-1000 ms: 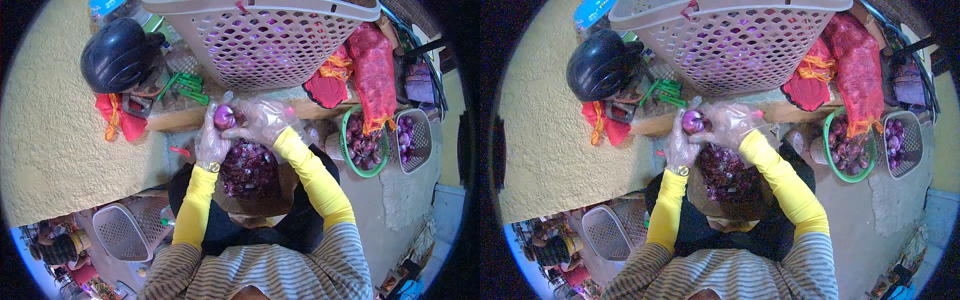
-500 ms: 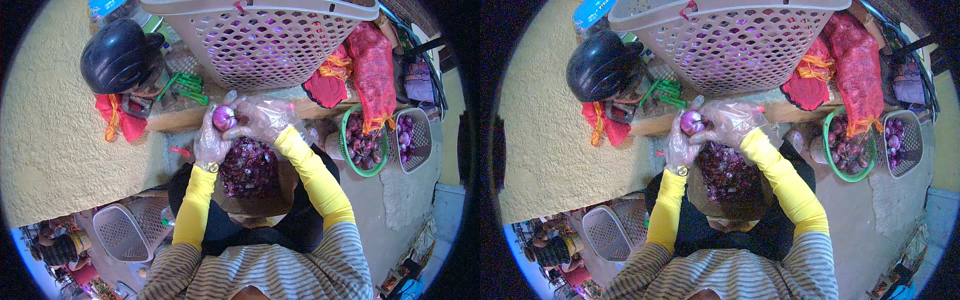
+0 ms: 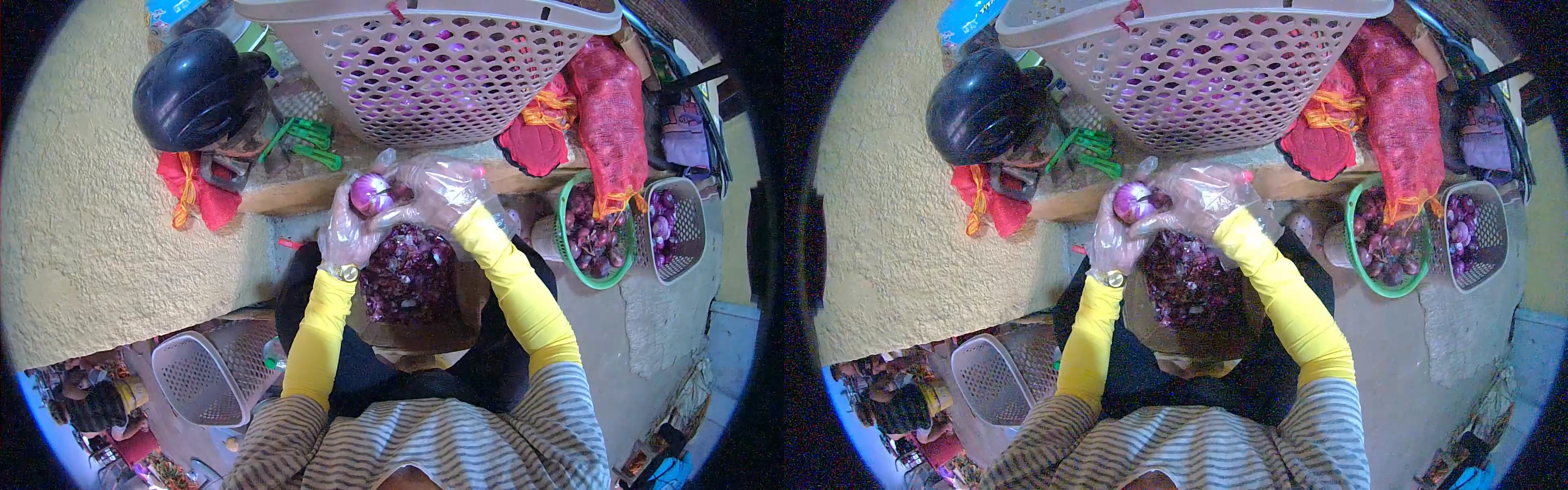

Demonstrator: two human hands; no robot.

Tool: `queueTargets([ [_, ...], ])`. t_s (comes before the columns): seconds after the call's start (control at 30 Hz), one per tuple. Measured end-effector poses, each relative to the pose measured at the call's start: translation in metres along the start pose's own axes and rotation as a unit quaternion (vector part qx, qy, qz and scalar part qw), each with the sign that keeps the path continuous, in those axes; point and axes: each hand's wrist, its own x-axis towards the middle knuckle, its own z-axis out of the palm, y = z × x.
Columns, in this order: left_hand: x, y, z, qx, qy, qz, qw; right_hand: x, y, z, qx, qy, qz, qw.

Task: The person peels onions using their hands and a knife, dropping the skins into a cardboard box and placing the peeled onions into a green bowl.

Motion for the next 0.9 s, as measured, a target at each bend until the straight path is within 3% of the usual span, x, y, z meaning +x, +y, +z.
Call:
queueTargets([
  [0.27, 0.002, -0.001, 0.001, 0.002, 0.021, 0.018, 1.000, 0.002, 0.004, 0.005, 0.040, -0.007, 0.005, 0.999],
  [0.33, 0.005, 0.004, -0.011, -0.096, -0.150, -0.026, 0.984, 0.005, 0.007, 0.011, 0.063, -0.019, 0.014, 0.998],
  [0.37, 0.006, 0.004, -0.017, -0.096, -0.150, -0.025, 0.984, 0.005, 0.010, 0.017, 0.047, -0.027, 0.029, 0.998],
  [0.43, -0.001, 0.002, 0.009, 0.007, -0.057, 0.015, 0.998, 0.006, 0.010, 0.019, 0.031, -0.035, 0.044, 0.998],
  [0.53, -0.005, -0.003, 0.020, 0.047, 0.018, 0.060, 0.997, 0.005, 0.009, 0.020, 0.051, -0.062, 0.058, 0.995],
  [0.8, -0.005, -0.001, 0.021, 0.078, -0.003, 0.070, 0.994, 0.006, 0.013, 0.026, 0.182, -0.091, 0.034, 0.979],
  [0.9, -0.004, -0.001, 0.020, 0.079, -0.008, 0.075, 0.994, 0.006, 0.010, 0.024, 0.158, -0.087, 0.036, 0.983],
])
